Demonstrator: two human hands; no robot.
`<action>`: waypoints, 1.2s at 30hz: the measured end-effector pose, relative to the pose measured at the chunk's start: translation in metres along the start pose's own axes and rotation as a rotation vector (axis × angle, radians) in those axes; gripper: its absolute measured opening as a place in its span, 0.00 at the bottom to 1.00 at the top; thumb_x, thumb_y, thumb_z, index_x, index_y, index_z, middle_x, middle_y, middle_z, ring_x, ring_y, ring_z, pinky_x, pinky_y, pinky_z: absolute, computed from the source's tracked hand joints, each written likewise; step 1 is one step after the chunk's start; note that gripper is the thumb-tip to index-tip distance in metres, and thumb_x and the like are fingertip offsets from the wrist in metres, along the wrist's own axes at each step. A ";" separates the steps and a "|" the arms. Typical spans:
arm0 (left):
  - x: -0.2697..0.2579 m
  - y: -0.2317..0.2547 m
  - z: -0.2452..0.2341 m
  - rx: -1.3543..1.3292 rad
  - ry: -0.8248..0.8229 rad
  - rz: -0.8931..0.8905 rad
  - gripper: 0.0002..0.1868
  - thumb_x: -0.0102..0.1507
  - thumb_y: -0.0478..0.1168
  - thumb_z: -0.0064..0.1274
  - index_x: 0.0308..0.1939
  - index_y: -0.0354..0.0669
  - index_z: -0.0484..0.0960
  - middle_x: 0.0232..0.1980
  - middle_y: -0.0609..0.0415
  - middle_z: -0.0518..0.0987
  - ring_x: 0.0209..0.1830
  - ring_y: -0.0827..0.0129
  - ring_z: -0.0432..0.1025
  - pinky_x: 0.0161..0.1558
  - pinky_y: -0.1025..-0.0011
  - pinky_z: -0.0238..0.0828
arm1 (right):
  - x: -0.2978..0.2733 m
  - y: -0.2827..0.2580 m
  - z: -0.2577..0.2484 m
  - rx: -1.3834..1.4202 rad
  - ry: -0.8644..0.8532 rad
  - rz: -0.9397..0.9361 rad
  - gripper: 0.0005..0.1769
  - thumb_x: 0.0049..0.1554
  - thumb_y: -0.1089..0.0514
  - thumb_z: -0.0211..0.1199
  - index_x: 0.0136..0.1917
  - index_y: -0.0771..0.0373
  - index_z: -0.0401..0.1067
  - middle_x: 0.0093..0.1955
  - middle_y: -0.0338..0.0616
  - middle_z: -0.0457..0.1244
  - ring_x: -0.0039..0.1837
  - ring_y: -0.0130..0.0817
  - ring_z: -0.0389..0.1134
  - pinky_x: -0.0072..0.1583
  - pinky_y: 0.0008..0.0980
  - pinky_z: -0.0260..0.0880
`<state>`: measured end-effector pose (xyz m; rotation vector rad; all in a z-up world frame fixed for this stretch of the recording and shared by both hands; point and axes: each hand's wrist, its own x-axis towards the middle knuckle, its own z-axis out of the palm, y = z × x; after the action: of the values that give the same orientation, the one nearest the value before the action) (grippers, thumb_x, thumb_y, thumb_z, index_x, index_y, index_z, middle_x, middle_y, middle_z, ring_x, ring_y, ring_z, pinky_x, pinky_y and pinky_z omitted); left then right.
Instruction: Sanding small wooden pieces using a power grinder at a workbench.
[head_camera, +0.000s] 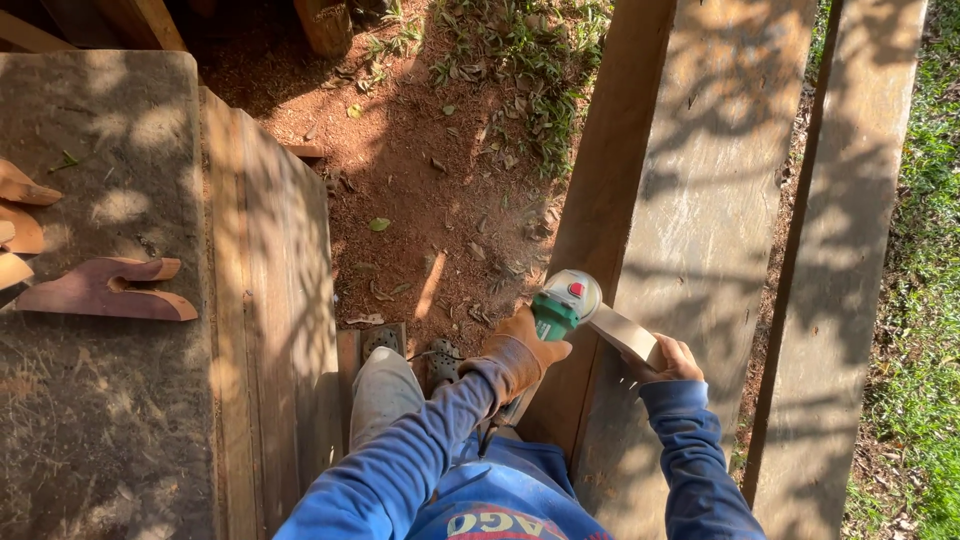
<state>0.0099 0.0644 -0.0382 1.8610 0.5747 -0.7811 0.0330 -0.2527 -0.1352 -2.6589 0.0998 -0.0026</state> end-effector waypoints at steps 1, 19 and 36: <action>-0.001 0.002 0.000 0.003 -0.002 0.001 0.35 0.45 0.62 0.62 0.51 0.53 0.75 0.48 0.51 0.84 0.55 0.56 0.79 0.56 0.57 0.75 | -0.001 -0.002 -0.002 0.000 0.002 0.003 0.32 0.40 0.38 0.81 0.57 0.42 0.77 0.51 0.45 0.69 0.55 0.53 0.72 0.52 0.45 0.75; -0.043 0.026 -0.027 -0.144 0.055 0.049 0.33 0.52 0.59 0.58 0.56 0.47 0.73 0.47 0.45 0.84 0.56 0.51 0.78 0.58 0.56 0.74 | 0.001 -0.005 0.000 0.013 -0.009 0.005 0.32 0.41 0.39 0.80 0.58 0.43 0.77 0.51 0.46 0.69 0.55 0.55 0.72 0.53 0.47 0.76; -0.052 0.033 -0.020 -0.020 0.007 0.021 0.31 0.56 0.58 0.56 0.57 0.45 0.71 0.52 0.43 0.83 0.60 0.50 0.76 0.62 0.55 0.72 | -0.001 -0.003 0.004 0.004 0.017 0.023 0.32 0.40 0.38 0.80 0.57 0.43 0.76 0.52 0.44 0.69 0.56 0.53 0.72 0.54 0.46 0.76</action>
<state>0.0022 0.0676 0.0262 1.8493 0.5643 -0.7532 0.0319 -0.2478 -0.1375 -2.6538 0.1361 -0.0178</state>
